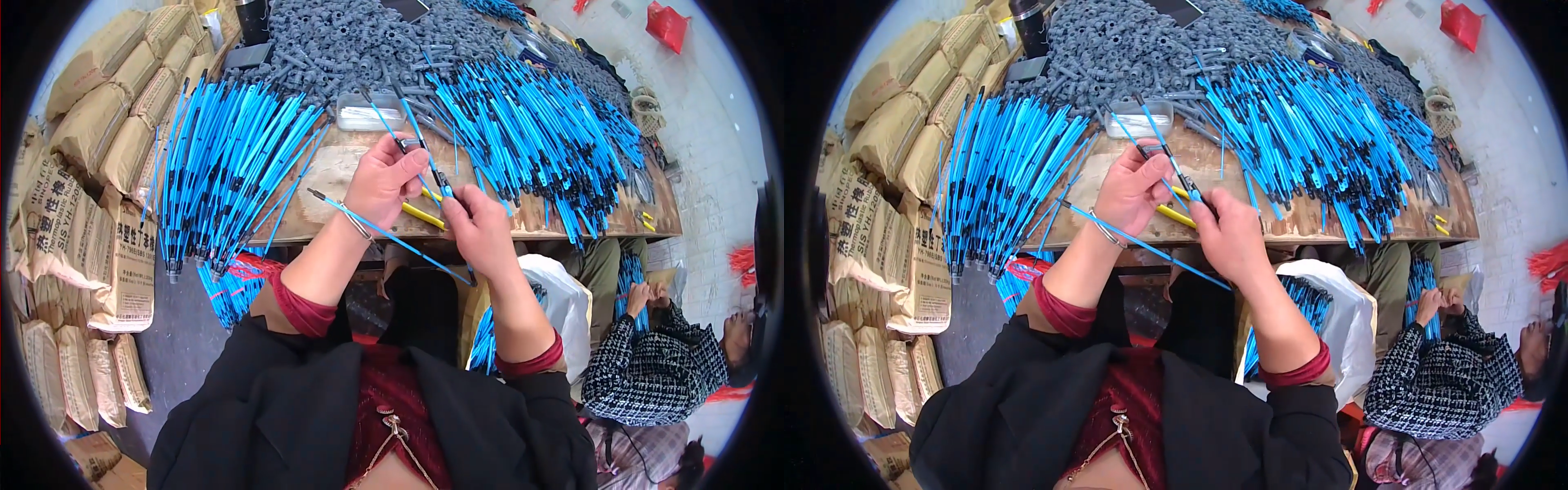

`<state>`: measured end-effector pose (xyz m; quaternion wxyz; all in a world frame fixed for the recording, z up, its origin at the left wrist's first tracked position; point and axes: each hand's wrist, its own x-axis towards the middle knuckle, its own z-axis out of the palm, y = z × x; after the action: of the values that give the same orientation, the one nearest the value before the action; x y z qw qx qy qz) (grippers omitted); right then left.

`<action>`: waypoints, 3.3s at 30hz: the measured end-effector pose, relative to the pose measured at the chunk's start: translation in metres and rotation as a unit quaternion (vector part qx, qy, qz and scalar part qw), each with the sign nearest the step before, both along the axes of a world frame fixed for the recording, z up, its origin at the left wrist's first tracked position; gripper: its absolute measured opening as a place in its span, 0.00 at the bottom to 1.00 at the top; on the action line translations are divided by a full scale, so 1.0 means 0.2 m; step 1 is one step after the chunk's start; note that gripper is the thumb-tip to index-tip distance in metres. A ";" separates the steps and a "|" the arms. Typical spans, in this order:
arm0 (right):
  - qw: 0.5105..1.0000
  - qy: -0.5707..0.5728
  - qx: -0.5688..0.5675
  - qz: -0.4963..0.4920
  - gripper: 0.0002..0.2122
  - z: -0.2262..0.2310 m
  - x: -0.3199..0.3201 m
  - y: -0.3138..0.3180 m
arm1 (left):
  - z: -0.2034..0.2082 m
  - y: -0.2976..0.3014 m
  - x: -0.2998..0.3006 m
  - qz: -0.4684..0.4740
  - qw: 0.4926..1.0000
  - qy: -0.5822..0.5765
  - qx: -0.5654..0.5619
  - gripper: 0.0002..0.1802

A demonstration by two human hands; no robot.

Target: The person assembles and trims plastic shuttlecocks by hand at a production station, joining blue plastic feathers to shuttlecock bases and using pliers to trim shuttlecock parts.

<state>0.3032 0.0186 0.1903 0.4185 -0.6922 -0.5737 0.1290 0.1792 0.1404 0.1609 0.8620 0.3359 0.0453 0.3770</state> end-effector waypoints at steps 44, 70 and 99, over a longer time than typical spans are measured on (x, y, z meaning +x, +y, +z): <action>0.976 -0.208 0.061 -0.034 0.11 -0.07 0.41 0.68 | -0.24 0.25 0.05 -0.018 0.991 -0.068 -0.113 0.08; 0.970 -0.031 -0.226 0.088 0.11 0.05 0.09 0.30 | -0.33 0.26 0.02 -0.114 0.991 -0.060 -0.030 0.12; 0.961 0.246 -0.086 0.090 0.08 0.36 0.17 0.31 | -0.34 0.32 -0.04 -0.113 0.979 -0.096 -0.139 0.09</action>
<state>0.3373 0.0800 0.2625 0.4718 -0.6183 -0.4998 0.3811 0.1715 0.2042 0.0924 0.9378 0.1778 -0.0235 0.2973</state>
